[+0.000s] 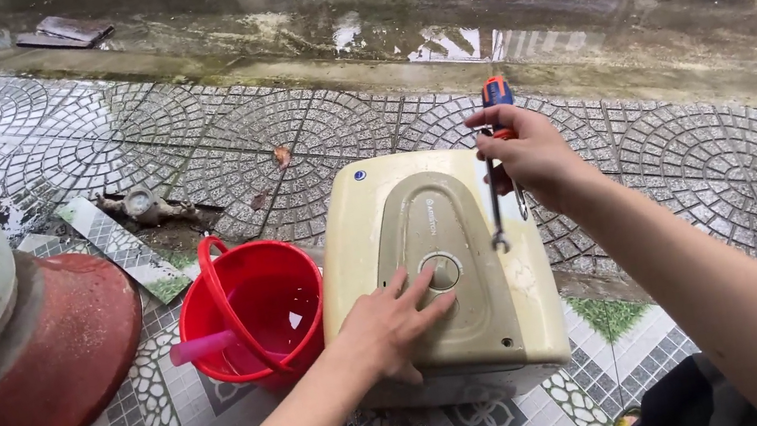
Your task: Unscrewing and removing the plastic cover of a portable water heater using a screwdriver
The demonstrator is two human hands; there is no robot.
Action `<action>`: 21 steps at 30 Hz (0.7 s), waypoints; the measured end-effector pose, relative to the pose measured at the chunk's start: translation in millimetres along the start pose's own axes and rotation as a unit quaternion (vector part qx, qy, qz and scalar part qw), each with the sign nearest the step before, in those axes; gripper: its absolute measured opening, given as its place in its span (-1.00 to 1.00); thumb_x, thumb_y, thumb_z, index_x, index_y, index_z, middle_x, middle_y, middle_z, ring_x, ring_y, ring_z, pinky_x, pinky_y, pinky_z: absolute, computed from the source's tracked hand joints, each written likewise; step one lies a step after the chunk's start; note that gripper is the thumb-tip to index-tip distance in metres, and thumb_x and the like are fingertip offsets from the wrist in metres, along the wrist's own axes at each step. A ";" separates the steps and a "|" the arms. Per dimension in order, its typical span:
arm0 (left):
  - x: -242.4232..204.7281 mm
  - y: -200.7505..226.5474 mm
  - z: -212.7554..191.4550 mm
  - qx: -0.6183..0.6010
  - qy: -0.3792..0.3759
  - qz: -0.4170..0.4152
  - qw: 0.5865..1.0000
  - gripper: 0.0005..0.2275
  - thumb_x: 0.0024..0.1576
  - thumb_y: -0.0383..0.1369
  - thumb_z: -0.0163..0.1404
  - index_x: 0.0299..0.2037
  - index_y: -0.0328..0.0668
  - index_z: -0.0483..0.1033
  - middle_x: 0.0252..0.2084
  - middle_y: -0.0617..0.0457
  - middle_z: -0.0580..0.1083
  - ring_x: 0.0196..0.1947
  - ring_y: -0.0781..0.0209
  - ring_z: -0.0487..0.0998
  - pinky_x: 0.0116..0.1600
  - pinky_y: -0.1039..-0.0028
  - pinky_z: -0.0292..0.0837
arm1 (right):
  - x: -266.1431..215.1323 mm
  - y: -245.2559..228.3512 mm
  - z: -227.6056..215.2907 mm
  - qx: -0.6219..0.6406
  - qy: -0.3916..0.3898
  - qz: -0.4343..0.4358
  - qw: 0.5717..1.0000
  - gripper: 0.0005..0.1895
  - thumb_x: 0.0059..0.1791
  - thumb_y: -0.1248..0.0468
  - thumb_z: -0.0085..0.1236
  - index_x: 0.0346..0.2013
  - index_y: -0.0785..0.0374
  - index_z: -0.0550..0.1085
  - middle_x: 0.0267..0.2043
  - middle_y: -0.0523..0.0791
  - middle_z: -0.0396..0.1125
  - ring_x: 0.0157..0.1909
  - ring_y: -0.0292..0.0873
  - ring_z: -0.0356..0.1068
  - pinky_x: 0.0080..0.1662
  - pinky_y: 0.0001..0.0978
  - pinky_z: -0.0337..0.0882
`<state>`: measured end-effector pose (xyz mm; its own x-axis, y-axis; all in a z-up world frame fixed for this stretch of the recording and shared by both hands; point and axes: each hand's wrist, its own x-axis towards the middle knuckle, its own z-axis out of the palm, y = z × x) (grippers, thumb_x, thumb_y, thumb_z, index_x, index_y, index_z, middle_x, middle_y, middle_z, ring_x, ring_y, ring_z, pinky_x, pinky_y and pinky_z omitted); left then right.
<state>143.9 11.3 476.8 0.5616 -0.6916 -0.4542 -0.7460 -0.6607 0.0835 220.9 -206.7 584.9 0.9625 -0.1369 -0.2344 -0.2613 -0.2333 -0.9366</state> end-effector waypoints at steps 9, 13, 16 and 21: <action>-46.8 -5.9 -82.1 -0.511 0.158 -0.041 0.844 -0.40 0.11 0.08 0.01 0.28 -0.09 0.41 0.23 -0.19 0.48 0.23 -0.18 0.51 0.29 0.06 0.46 | -43.3 20.5 25.3 0.115 -0.061 -0.152 0.980 -0.74 -0.03 0.45 0.21 -0.03 0.39 0.52 -0.38 0.12 0.36 -0.55 0.00 0.50 -0.50 -0.21 0.63; -33.7 16.3 -64.4 -0.609 0.168 -0.002 0.775 -0.76 0.12 -0.20 0.08 -0.16 -0.17 0.60 -0.31 -0.08 0.64 -0.25 0.08 0.73 -0.13 0.35 0.68 | -66.5 18.6 28.3 0.111 -0.084 -0.193 0.971 -0.75 -0.06 0.46 0.27 -0.09 0.43 0.54 -0.47 0.10 0.39 -0.58 -0.01 0.52 -0.49 -0.24 0.65; -38.2 25.3 -47.4 -0.553 0.084 0.103 0.822 -0.80 0.20 -0.26 -0.01 -0.25 -0.20 0.61 -0.37 -0.06 0.63 -0.33 0.11 0.67 -0.12 0.30 0.60 | -66.5 12.8 11.9 0.065 -0.094 -0.242 0.963 -0.79 -0.05 0.40 0.28 -0.14 0.41 0.58 -0.44 0.10 0.44 -0.50 -0.01 0.56 -0.45 -0.21 0.66; -11.6 74.2 69.2 -0.166 -0.289 0.113 0.936 -0.80 0.09 -0.34 0.01 -0.12 -0.03 0.65 -0.32 -0.07 0.62 -0.36 0.02 0.64 -0.10 0.27 0.56 | -49.5 11.4 -23.7 0.123 -0.052 -0.083 0.988 -0.69 0.17 0.05 -0.23 -0.02 0.21 0.31 -0.17 0.15 0.44 -0.39 0.14 0.49 -0.42 -0.15 0.48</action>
<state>57.3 -9.5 426.8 0.0439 -0.6138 -0.7883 -0.6162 -0.6377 0.4622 168.5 -225.4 591.9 0.9963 -0.0128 -0.0851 -0.0851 -0.0016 -0.9964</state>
